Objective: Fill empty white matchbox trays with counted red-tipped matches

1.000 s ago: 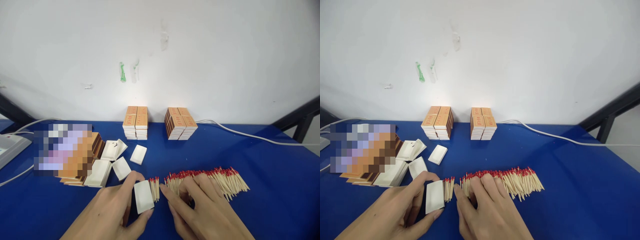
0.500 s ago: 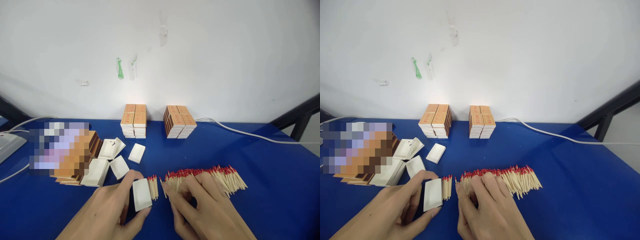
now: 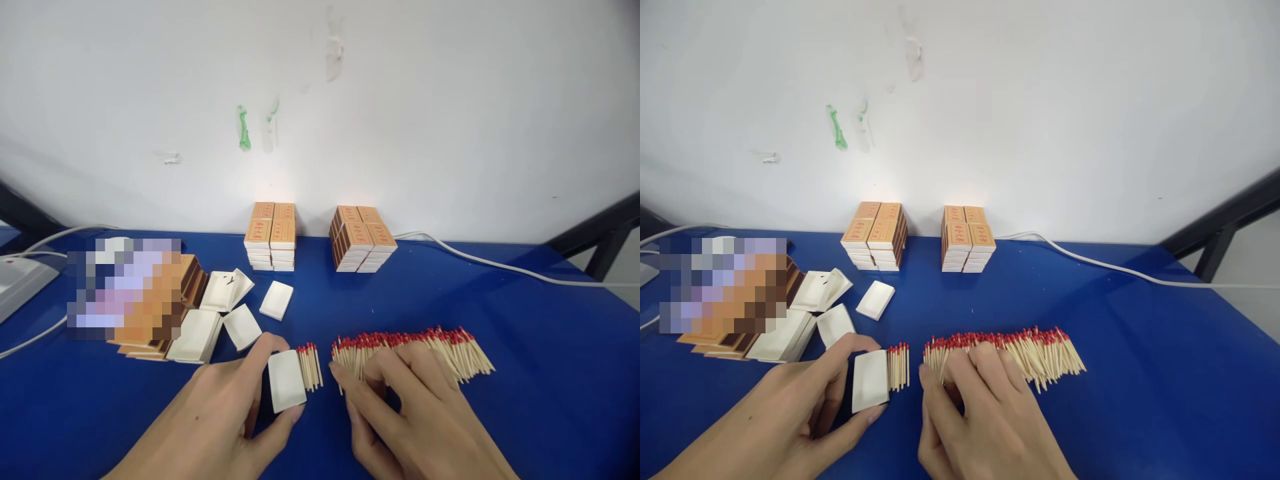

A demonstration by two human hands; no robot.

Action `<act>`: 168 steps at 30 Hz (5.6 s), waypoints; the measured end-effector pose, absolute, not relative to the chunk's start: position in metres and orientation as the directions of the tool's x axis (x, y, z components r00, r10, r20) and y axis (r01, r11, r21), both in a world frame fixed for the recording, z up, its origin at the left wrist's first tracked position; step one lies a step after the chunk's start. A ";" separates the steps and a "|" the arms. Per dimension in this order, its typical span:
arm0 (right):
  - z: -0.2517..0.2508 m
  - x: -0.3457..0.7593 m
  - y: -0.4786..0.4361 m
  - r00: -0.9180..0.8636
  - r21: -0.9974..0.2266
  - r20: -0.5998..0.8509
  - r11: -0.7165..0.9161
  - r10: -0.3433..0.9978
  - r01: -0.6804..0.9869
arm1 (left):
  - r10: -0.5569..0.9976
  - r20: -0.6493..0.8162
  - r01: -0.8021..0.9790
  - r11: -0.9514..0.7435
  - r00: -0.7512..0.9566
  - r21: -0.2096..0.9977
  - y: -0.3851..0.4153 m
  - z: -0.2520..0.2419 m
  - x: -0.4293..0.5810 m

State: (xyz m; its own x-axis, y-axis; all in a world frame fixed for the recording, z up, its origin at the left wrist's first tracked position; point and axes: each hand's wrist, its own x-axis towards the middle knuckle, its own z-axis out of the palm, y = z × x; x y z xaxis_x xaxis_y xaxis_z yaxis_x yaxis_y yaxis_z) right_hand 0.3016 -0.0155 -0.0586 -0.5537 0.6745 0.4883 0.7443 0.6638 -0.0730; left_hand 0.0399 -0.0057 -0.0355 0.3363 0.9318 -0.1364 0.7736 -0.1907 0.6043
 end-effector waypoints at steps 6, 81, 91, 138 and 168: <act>-0.058 0.303 -0.016 -0.558 -0.059 0.501 0.669 0.661 0.741 | 0.928 -0.136 0.768 -0.198 0.347 0.610 -0.006 -0.036 0.041; -0.052 0.301 -0.019 -0.565 -0.173 0.434 0.681 0.701 0.712 | 0.926 -0.124 0.776 -0.220 0.357 0.591 -0.008 -0.046 0.036; -0.055 0.298 -0.021 -0.556 -0.178 0.441 0.675 0.705 0.716 | 0.926 -0.145 0.779 -0.200 0.348 0.594 -0.009 -0.041 0.037; -0.049 0.299 -0.016 -0.505 -0.269 0.573 0.730 0.645 0.628 | 0.929 -0.140 0.779 -0.198 0.344 0.595 -0.009 -0.038 0.039; -0.055 0.304 -0.015 -0.539 -0.049 0.515 0.651 0.667 0.758 | 0.930 -0.089 0.781 -0.243 0.355 0.576 -0.011 -0.041 0.038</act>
State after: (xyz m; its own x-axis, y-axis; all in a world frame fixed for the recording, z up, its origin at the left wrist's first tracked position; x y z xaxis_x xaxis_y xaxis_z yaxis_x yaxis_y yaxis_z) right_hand 0.3036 -0.0148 -0.0554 -0.5393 0.6665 0.5147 0.7576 0.6509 -0.0490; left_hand 0.0375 -0.0106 -0.0411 0.3553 0.9305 -0.0893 0.7808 -0.2430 0.5756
